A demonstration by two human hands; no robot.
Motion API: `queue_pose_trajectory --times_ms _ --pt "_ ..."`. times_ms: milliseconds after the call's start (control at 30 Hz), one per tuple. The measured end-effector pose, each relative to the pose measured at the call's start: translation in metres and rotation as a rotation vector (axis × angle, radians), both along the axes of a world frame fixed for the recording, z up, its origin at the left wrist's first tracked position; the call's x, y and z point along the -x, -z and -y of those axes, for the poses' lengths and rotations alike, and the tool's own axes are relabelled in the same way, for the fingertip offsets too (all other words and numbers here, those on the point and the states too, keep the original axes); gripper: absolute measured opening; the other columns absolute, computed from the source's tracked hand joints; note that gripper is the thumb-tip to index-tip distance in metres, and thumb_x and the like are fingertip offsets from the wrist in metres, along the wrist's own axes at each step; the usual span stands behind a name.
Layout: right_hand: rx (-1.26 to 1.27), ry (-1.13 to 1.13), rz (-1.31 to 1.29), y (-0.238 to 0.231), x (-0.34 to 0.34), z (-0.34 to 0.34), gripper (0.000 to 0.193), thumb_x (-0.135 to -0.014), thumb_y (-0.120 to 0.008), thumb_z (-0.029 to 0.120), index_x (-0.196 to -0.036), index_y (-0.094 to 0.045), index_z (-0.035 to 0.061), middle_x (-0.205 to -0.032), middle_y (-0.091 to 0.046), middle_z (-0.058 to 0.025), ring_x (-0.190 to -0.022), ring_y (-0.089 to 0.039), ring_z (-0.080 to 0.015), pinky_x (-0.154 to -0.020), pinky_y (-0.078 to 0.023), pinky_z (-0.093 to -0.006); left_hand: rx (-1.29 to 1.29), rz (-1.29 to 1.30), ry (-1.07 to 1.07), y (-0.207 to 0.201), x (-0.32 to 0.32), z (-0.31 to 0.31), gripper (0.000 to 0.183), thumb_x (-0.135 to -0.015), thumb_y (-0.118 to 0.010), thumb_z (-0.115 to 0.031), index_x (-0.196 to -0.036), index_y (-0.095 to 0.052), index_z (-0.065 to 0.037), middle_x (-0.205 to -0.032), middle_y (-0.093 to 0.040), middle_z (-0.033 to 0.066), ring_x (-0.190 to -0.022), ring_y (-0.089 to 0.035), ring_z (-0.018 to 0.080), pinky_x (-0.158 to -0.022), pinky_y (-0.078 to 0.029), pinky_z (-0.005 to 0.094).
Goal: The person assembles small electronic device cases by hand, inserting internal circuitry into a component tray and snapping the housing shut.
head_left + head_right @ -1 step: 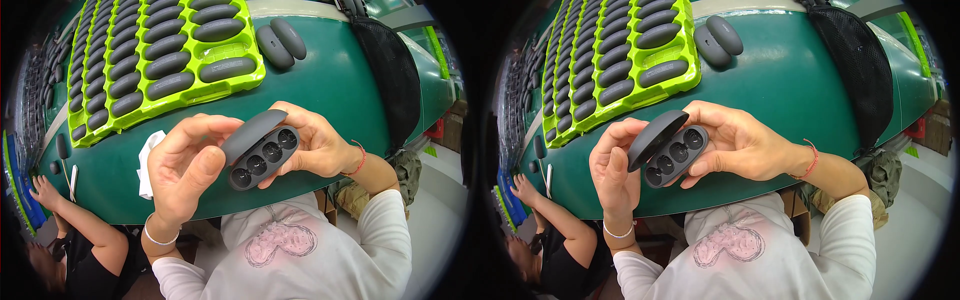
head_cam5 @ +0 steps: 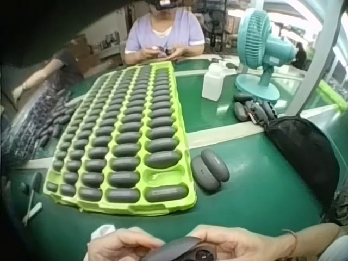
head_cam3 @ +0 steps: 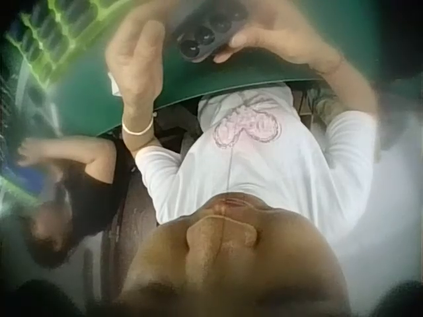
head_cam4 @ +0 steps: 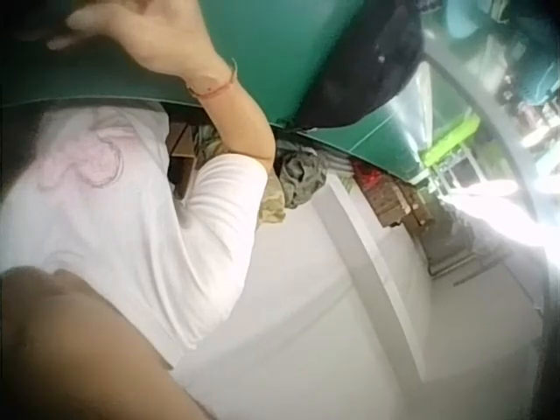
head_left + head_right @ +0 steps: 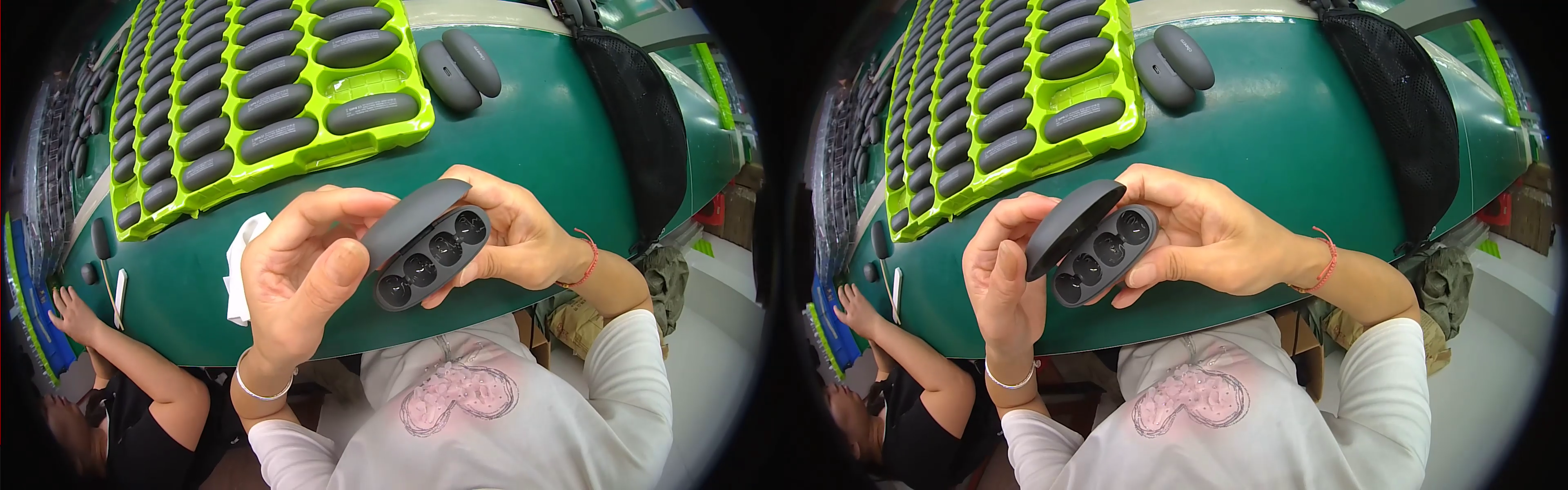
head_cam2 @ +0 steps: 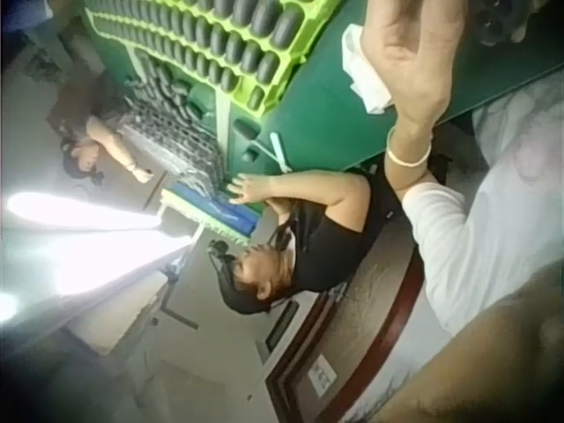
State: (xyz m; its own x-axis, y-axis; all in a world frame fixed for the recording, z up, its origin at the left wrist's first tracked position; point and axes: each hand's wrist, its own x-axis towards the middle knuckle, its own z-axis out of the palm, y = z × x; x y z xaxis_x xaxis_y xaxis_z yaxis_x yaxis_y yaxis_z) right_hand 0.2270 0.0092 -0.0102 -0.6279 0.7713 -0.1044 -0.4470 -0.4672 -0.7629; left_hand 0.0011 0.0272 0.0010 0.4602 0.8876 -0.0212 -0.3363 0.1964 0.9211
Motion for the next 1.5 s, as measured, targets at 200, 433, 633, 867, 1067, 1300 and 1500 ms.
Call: queue_pose_trajectory --times_ms 200,433,633,867,1067,1300,1500 --pt "-0.021 0.089 -0.002 0.008 0.004 0.002 0.043 -0.084 -0.072 0.003 -0.117 -0.044 0.0016 -0.127 -0.050 -0.0171 -0.105 -0.066 -0.0296 -0.077 -0.064 -0.0375 -0.039 -0.038 -0.024 0.000 0.000 0.001 0.047 -0.097 -0.060 -0.032 -0.119 -0.057 0.009 -0.107 -0.062 0.0105 -0.099 -0.060 0.0160 -0.088 -0.047 0.0293" --pt "-0.519 0.346 0.279 0.018 0.000 0.001 0.040 -0.086 -0.067 -0.001 -0.123 -0.051 0.0015 -0.111 -0.054 -0.0051 -0.096 -0.062 -0.0152 -0.062 -0.053 -0.0257 -0.101 -0.360 -0.018 -0.004 -0.009 0.010 0.029 -0.096 -0.062 -0.014 -0.115 -0.061 0.008 -0.093 -0.065 0.0082 -0.080 -0.061 0.0117 -0.068 -0.051 0.0244" --pt "-0.742 0.265 0.704 -0.003 -0.008 -0.004 0.033 -0.095 -0.060 0.013 -0.124 -0.057 -0.0021 -0.100 -0.068 -0.0156 -0.088 -0.070 -0.0287 -0.073 -0.055 -0.0328 -0.315 -0.540 -0.077 0.000 -0.011 0.010 0.029 -0.089 -0.065 0.000 -0.117 -0.062 0.006 -0.096 -0.068 0.0121 -0.080 -0.067 0.0168 -0.073 -0.055 0.0263" --pt "-0.860 0.455 0.717 0.008 0.004 0.007 0.033 -0.087 -0.060 -0.001 -0.120 -0.060 -0.0021 -0.098 -0.068 -0.0184 -0.079 -0.069 -0.0294 -0.070 -0.054 -0.0332 -0.338 -0.444 -0.052 0.008 -0.018 0.012 0.035 -0.085 -0.058 0.013 -0.119 -0.061 0.006 -0.104 -0.070 0.0169 -0.092 -0.070 0.0221 -0.073 -0.058 0.0282" --pt "-0.789 0.516 0.703 0.012 0.010 0.003 0.028 -0.093 -0.054 0.005 -0.118 -0.061 -0.0058 -0.096 -0.069 -0.0170 -0.071 -0.065 -0.0229 -0.063 -0.052 -0.0309 -0.278 -0.433 -0.126 0.015 -0.019 0.009 0.030 -0.087 -0.059 0.010 -0.116 -0.063 0.007 -0.101 -0.070 0.0146 -0.086 -0.069 0.0169 -0.071 -0.057 0.0264" --pt "-0.611 0.303 0.518 0.006 0.002 -0.004 0.041 -0.086 -0.073 0.009 -0.121 -0.057 -0.0033 -0.096 -0.070 -0.0098 -0.080 -0.067 -0.0124 -0.067 -0.055 -0.0263 -0.013 -0.287 -0.069 0.009 -0.009 0.007 0.026 -0.091 -0.067 -0.004 -0.115 -0.064 0.006 -0.094 -0.069 0.0069 -0.075 -0.063 0.0085 -0.068 -0.051 0.0201" --pt "-0.556 0.436 0.557 0.009 0.003 0.000 0.034 -0.080 -0.079 0.008 -0.107 -0.063 -0.0047 -0.082 -0.070 -0.0079 -0.070 -0.066 -0.0089 -0.059 -0.051 -0.0232 -0.158 -0.202 -0.155 0.009 -0.011 0.007 0.037 -0.097 -0.061 -0.014 -0.128 -0.056 0.006 -0.109 -0.063 0.0082 -0.095 -0.059 0.0104 -0.083 -0.048 0.0251"
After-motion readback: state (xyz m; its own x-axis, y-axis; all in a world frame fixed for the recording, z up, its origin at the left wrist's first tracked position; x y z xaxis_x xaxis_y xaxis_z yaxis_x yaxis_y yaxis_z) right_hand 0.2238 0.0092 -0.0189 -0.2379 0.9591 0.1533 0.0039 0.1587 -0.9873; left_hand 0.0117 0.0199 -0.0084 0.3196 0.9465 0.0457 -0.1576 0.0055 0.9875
